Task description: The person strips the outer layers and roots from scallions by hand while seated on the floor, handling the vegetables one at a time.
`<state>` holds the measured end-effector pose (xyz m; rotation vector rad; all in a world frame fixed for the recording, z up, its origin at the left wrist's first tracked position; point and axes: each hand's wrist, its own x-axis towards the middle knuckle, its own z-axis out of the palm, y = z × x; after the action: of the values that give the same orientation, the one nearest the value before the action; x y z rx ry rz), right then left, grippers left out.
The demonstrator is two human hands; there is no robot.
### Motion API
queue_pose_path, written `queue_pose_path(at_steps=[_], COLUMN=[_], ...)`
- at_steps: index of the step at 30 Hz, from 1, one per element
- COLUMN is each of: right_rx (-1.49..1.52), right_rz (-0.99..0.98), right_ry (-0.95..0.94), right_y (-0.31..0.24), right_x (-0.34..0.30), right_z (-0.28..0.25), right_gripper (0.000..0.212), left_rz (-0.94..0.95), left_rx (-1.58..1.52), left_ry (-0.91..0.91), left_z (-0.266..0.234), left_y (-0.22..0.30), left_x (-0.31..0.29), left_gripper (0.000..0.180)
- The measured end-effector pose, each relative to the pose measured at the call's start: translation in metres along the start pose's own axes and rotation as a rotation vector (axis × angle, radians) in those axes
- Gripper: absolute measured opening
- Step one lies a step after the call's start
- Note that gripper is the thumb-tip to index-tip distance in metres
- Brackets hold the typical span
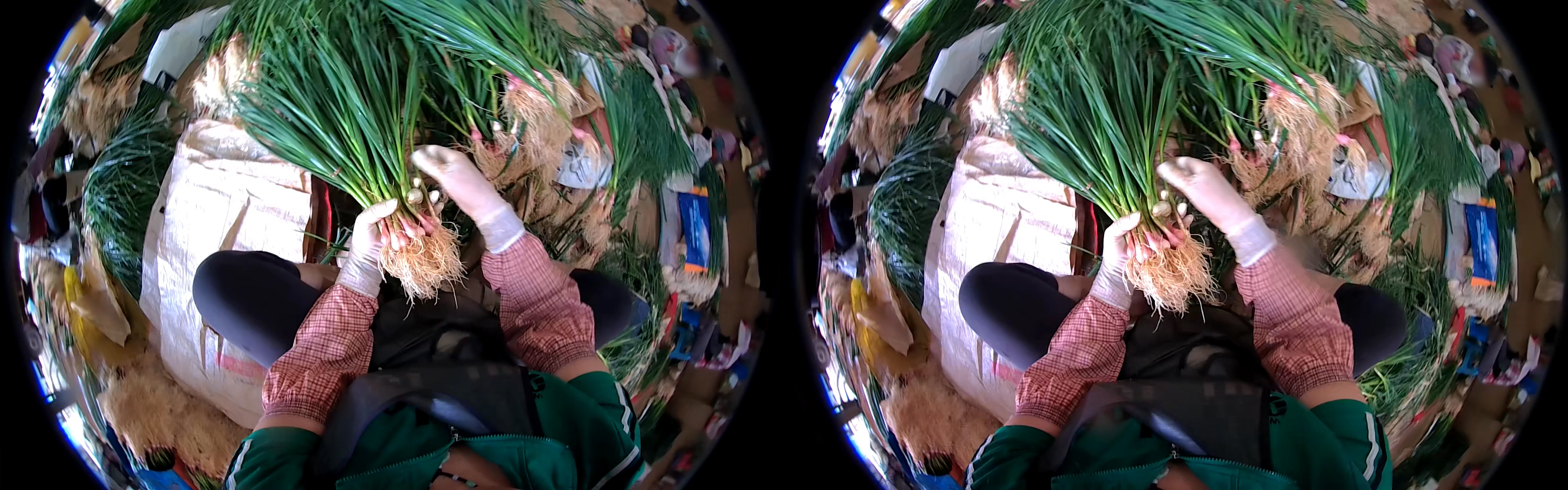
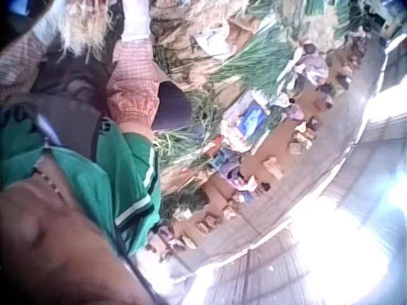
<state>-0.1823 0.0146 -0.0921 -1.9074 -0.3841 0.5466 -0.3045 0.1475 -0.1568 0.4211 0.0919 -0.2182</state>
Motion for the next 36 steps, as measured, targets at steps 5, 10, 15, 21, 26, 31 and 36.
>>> queue_pose_path(at_steps=[5, 10, 15, 21, 26, 31, 36], right_rx=[0.201, -0.009, -1.21, -0.948, -0.69, -0.926, -0.445], right_rz=[-0.1, -0.205, -0.013, 0.442, -0.204, 0.032, 0.094], right_ry=[0.112, 0.655, 0.896, 0.88, 0.709, 0.364, -0.208], right_y=[-0.044, -0.082, 0.038, 0.078, -0.032, -0.012, 0.012], right_x=[-0.02, -0.145, -0.317, -0.358, -0.162, -0.037, -0.069], right_z=[-0.072, -0.239, -0.363, -0.337, -0.244, -0.182, -0.076], right_gripper=[0.026, 0.03, 0.023, 0.023, 0.032, 0.039, 0.049], left_rz=[0.095, 0.168, 0.186, 0.137, 0.108, 0.141, 0.08], left_rx=[0.121, 0.069, 0.093, -0.085, -0.2, -0.188, 0.072], left_ry=[0.104, -0.2, -0.272, -0.147, -0.095, 0.053, 0.058], left_z=[0.008, 0.047, 0.076, 0.06, 0.045, 0.074, 0.033], left_y=[0.004, 0.023, 0.029, 0.006, -0.009, -0.013, -0.019], left_x=[-0.002, 0.001, 0.014, 0.037, 0.028, 0.025, 0.034], left_gripper=[0.043, 0.057, 0.058, 0.045, 0.057, 0.059, 0.057])
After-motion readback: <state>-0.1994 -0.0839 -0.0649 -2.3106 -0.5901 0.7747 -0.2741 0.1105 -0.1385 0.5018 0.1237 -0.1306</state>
